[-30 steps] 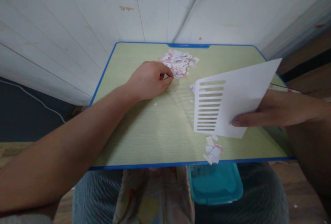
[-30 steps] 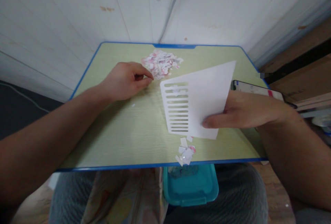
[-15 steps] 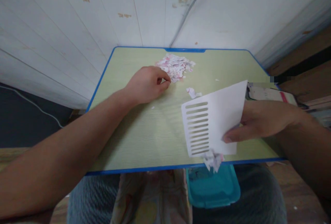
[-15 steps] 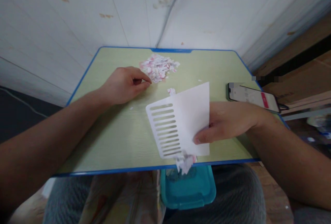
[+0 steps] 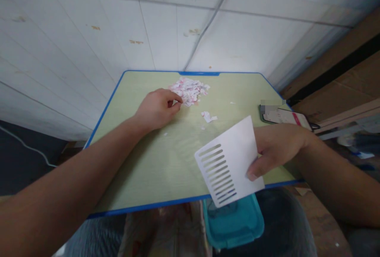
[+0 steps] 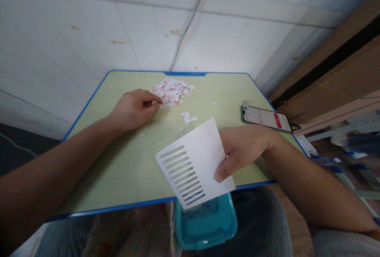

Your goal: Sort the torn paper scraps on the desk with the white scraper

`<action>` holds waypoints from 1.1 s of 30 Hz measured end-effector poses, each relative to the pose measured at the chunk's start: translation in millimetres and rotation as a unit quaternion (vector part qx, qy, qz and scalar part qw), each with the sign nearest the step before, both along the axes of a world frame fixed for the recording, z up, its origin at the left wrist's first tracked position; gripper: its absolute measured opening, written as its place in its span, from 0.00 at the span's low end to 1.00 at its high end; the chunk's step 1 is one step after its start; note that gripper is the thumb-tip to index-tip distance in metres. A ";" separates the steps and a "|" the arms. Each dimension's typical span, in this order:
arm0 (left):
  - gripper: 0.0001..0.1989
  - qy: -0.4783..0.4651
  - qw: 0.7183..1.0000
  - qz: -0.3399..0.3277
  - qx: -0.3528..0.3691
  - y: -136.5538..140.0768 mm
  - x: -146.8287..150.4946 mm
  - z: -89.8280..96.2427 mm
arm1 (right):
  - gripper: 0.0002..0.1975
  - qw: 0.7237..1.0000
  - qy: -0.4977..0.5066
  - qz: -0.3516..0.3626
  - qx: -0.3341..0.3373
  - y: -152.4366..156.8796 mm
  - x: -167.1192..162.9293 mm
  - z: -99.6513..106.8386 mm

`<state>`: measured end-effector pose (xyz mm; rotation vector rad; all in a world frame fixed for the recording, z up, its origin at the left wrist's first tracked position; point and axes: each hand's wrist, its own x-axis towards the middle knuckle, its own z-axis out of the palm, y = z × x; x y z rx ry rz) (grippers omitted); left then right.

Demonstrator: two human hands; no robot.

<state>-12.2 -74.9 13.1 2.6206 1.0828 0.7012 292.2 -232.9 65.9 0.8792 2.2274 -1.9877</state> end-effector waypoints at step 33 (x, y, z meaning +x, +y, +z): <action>0.23 0.088 0.959 0.268 0.011 -58.0 -24.8 -17.8 | 0.26 0.657 0.300 -0.686 0.093 -35.3 -15.7 -79.5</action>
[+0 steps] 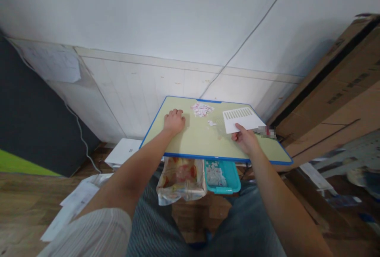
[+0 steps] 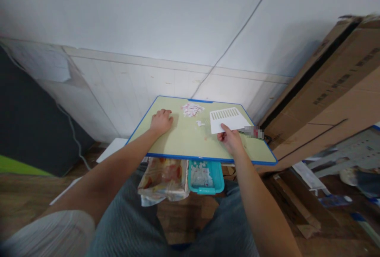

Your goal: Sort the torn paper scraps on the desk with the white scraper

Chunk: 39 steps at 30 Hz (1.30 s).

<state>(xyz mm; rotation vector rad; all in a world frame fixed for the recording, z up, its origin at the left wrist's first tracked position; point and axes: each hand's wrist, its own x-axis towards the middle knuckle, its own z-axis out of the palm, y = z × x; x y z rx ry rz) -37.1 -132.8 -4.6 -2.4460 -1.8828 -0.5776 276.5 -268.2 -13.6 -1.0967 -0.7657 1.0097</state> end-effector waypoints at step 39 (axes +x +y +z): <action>0.25 0.012 0.996 -0.089 -0.029 126.7 9.8 -5.1 | 0.26 0.864 -0.501 0.024 -0.050 58.6 17.3 23.0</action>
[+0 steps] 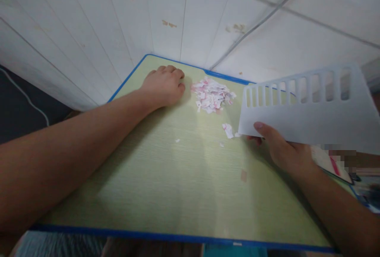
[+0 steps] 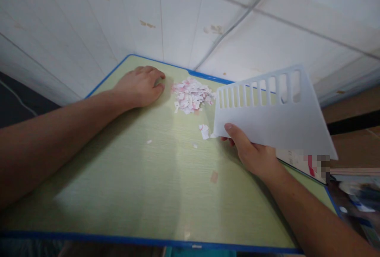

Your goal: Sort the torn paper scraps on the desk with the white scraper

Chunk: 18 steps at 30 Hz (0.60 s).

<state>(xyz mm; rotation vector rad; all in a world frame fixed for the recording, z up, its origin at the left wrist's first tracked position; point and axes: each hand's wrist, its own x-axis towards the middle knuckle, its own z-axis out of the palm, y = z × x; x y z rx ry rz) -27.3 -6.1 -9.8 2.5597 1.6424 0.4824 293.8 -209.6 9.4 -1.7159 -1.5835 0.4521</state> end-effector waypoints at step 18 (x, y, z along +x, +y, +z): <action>0.24 0.004 1.000 0.013 -0.020 -12.5 7.1 13.5 | 0.28 0.998 -0.032 0.051 -0.006 -3.0 -9.1 2.4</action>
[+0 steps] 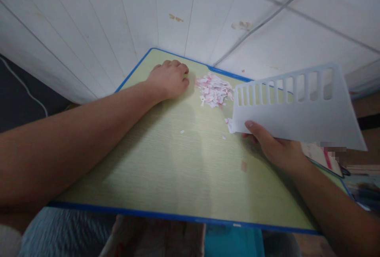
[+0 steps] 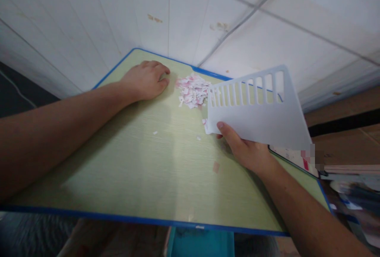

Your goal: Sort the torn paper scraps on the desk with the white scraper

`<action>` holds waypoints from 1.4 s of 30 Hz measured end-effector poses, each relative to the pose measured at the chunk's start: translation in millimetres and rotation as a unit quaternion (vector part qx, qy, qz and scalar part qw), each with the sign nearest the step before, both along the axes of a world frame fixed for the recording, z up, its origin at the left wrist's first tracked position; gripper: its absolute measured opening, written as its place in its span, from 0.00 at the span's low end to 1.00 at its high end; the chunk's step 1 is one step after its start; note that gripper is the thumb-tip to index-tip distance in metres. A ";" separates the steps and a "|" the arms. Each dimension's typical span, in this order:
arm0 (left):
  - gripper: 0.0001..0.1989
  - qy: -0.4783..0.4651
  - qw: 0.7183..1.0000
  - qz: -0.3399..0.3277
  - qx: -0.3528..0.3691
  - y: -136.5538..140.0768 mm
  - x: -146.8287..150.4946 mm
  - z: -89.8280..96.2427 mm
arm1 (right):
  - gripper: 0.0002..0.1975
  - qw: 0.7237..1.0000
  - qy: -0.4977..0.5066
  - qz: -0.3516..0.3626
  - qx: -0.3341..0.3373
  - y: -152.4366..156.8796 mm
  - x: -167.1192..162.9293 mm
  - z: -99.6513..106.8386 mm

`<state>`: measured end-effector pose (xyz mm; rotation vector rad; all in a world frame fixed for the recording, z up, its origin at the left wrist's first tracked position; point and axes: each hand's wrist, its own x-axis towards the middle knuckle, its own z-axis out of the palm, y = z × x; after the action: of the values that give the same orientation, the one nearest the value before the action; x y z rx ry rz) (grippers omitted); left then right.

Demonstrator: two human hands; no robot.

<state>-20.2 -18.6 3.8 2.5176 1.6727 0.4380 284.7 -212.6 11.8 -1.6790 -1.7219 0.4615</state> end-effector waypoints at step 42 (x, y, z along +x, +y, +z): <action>0.13 0.006 0.998 -0.059 -0.004 -30.0 3.8 32.2 | 0.20 0.993 0.076 -0.032 -0.081 -11.0 6.8 17.8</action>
<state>-16.4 -48.6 36.0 2.6012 1.5166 0.4060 291.4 -223.6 29.6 -1.7586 -1.5503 0.6961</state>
